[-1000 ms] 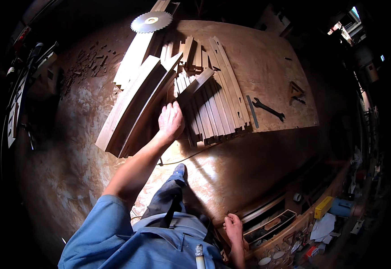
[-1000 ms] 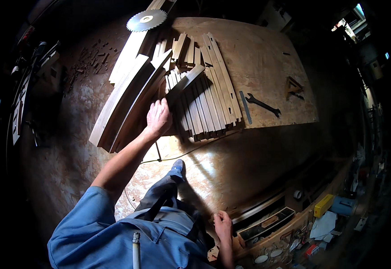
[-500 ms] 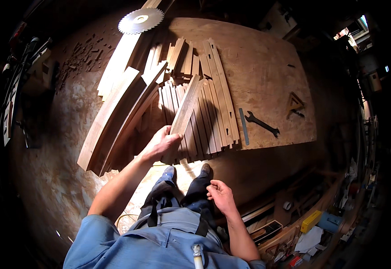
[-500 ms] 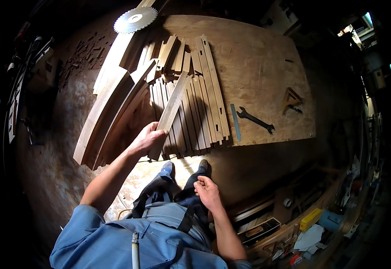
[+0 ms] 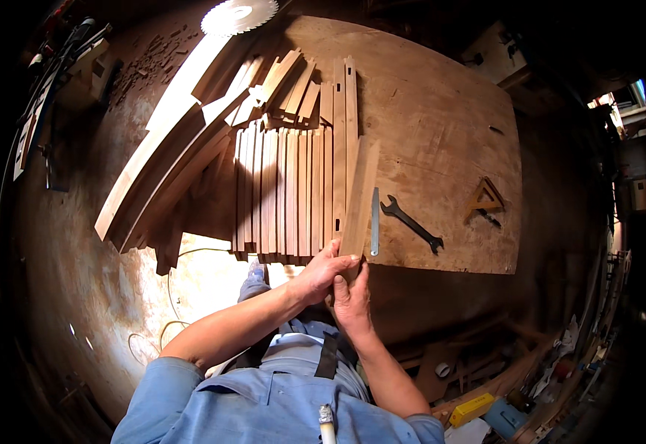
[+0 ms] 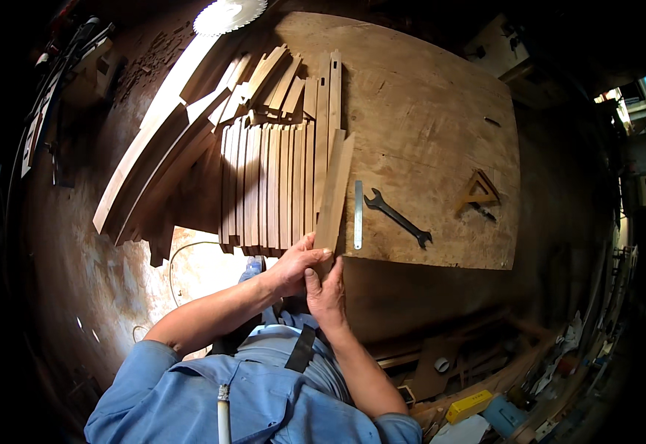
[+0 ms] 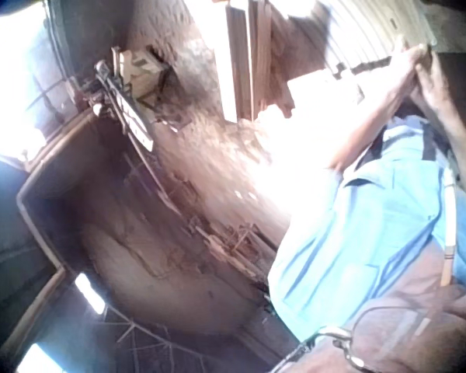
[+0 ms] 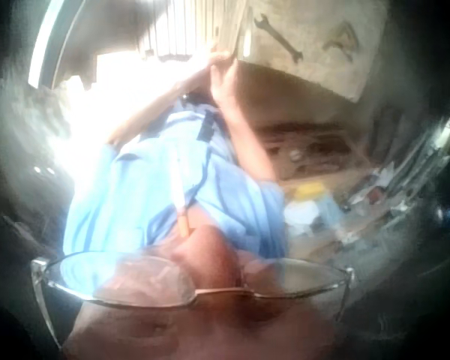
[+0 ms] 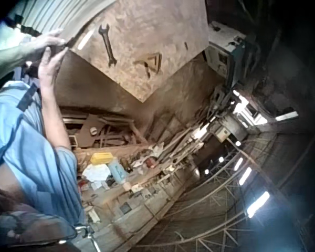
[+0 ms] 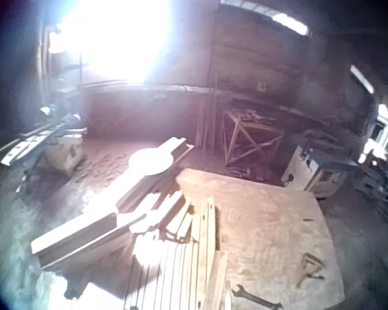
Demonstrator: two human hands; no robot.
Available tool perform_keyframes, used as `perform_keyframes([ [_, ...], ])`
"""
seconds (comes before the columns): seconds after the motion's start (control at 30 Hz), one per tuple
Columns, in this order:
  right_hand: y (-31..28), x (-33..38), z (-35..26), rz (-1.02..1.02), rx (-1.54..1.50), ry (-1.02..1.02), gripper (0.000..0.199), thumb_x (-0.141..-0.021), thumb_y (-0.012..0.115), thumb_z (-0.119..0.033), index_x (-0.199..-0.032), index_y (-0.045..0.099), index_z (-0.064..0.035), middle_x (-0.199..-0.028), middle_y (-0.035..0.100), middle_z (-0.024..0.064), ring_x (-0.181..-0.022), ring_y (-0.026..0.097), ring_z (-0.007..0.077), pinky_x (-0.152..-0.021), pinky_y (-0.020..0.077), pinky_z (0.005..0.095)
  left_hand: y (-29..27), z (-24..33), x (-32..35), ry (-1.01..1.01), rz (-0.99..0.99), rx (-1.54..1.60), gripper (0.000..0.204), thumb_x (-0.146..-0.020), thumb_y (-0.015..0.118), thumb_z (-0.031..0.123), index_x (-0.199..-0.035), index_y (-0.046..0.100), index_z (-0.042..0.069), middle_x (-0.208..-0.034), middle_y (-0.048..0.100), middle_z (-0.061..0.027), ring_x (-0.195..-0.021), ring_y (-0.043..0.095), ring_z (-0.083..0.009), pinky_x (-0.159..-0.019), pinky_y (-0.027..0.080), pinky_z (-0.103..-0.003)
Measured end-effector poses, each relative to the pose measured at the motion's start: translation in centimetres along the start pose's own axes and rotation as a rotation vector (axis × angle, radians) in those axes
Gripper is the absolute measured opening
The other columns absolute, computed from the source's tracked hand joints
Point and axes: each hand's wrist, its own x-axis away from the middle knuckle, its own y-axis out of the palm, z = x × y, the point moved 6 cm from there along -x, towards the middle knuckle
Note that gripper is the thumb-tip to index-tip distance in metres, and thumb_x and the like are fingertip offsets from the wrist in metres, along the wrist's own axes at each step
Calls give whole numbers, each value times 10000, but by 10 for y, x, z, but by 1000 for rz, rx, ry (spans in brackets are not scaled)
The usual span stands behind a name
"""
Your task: The person assembles a wooden frame by applying glue to small wooden strips and attaching them to a larger board using a hammer. The person moves between a workbench and a table saw to retrieve materials and tools, then returns to the frame to continue assembly.
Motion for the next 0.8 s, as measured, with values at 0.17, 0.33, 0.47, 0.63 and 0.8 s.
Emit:
perform_keyframes([
  [0.17, -52, -36, 31, -190, -714, 354, 409, -926, 647, -96, -1294, 471, -65, -1006, 647, 72, -801, 651, 161, -630, 561, 271, 39, 16, -7, 85, -69, -249, 661, -979, 601, 370, -1473, 321, 32, -1363, 487, -145, -1268, 469, -260, -1050, 428, -406],
  [0.33, -132, -141, 37, -58, -281, 119, 370, -957, 636, -160, -1267, 473, -42, -865, 587, 43, -630, 583, 133, -498, 489, 296, -5, 68, 40, 604, 338, -1250, 648, -890, 674, 264, -1398, 422, -49, -1318, 527, -252, -1206, 544, -362, -1021, 444, -392],
  [0.47, -169, -217, 60, -39, 33, 111, 348, -950, 652, -246, -1157, 496, -14, -770, 570, 42, -579, 557, 127, -499, 459, 304, -123, 87, 120, 481, 1034, -1183, 522, -884, 665, 196, -1325, 518, -41, -1154, 619, -216, -1079, 610, -337, -960, 488, -397],
  [0.63, -211, -265, 114, -94, 242, 74, 427, -886, 697, -256, -1196, 537, -11, -842, 614, 68, -769, 599, 182, -677, 490, 343, -208, 56, 152, 300, 975, -382, 554, -959, 599, 123, -1463, 414, -16, -1014, 641, -56, -836, 569, -105, -760, 483, -227],
  [0.8, -240, -289, 157, -180, 715, 77, 582, -893, 665, -352, -1306, 521, 32, -1045, 658, 168, -967, 635, 331, -854, 490, 439, -213, 40, 128, 288, 879, -119, 468, -964, 650, 264, -1334, 532, 2, -964, 636, -9, -845, 594, -88, -736, 502, -228],
])
